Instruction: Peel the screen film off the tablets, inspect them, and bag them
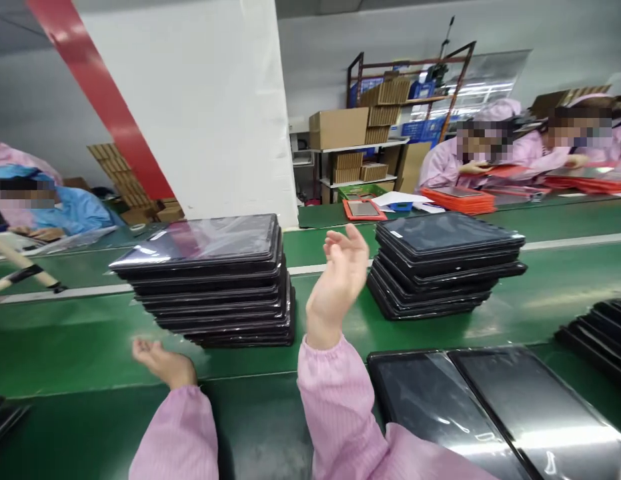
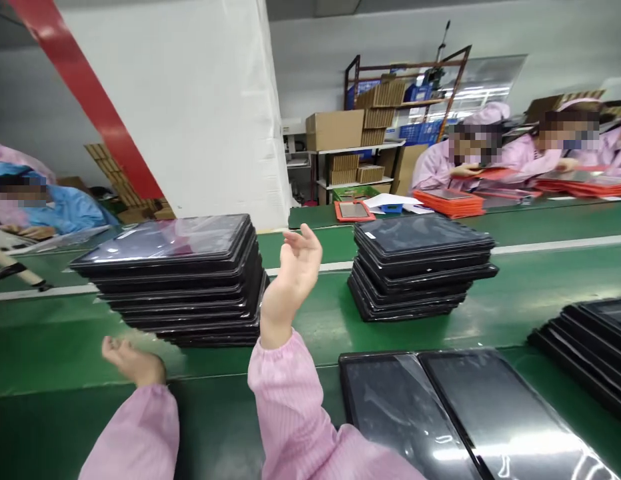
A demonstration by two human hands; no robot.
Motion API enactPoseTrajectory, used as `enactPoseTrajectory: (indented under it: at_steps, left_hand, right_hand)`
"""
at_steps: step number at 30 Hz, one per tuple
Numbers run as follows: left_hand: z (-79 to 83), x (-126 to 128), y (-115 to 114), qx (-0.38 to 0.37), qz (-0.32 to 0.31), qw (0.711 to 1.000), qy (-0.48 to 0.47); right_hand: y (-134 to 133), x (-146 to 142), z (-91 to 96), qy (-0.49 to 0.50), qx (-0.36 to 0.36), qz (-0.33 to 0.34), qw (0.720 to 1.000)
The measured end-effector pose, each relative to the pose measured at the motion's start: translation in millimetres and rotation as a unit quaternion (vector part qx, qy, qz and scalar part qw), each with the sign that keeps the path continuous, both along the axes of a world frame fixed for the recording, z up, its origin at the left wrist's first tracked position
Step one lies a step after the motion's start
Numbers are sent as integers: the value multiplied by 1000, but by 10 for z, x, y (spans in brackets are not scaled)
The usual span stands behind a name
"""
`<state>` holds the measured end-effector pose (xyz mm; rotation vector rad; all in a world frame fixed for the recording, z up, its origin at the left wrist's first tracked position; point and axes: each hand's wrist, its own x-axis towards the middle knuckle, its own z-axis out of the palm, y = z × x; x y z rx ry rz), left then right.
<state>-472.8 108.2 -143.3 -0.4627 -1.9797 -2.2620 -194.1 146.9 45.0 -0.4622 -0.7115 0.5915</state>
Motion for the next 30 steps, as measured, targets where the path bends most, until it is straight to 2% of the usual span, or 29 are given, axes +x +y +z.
enactPoseTrajectory:
  at_steps: [3, 4, 5, 6, 8, 9, 10, 11, 13, 16, 19, 22, 27, 30]
  left_hand:
    - [19, -305, -396, 7, 99, 994, 39]
    - [26, -444, -555, 7, 148, 988, 44]
    - [32, -595, -726, 7, 200, 979, 45]
    - [34, -753, -907, 7, 254, 966, 41]
    - [25, -1071, -1280, 14, 354, 935, 16]
    - [15, -1221, -1458, 22, 400, 916, -3]
    - [3, -1361, -1619, 34, 444, 895, -26]
    - [-10, -1488, -1757, 46, 476, 877, -48]
    - [-34, -1704, -1950, 72, 520, 847, -84]
    - [-49, -1950, -2076, 97, 535, 831, -114]
    - [-35, -2156, -2156, 105, 529, 833, -124]
    - [-5, -2350, -2268, 106, 521, 837, -126]
    - [-1, -2638, -2380, 88, 503, 852, -111]
    - [-39, -2813, -2392, 63, 487, 866, -99]
  right_hand:
    - [-484, -187, 249, 59, 109, -120, 985]
    - [-624, -309, 289, 70, 145, -129, 979]
    - [-752, -465, 292, 71, 182, -110, 975]
    - [-868, -653, 250, 57, 210, -63, 974]
    - [-1079, -1115, 23, -43, 228, 105, 967]
    - [-1177, -1375, -158, -123, 213, 196, 949]
    - [-1271, -1640, -374, -264, 187, 298, 898]
    - [-1358, -1901, -612, -320, 178, 352, 861]
    - [-1488, -2368, -1105, -376, 158, 411, 815]
    - [-1536, -2896, -1719, -457, 125, 449, 757]
    - [-1450, -3345, -2031, -510, 77, 443, 733]
    - [-1328, -3899, -2074, -529, 45, 436, 727]
    - [-1180, -4957, -1951, -519, 23, 453, 725]
    - [-1141, -5467, -1949, -506, 24, 468, 724]
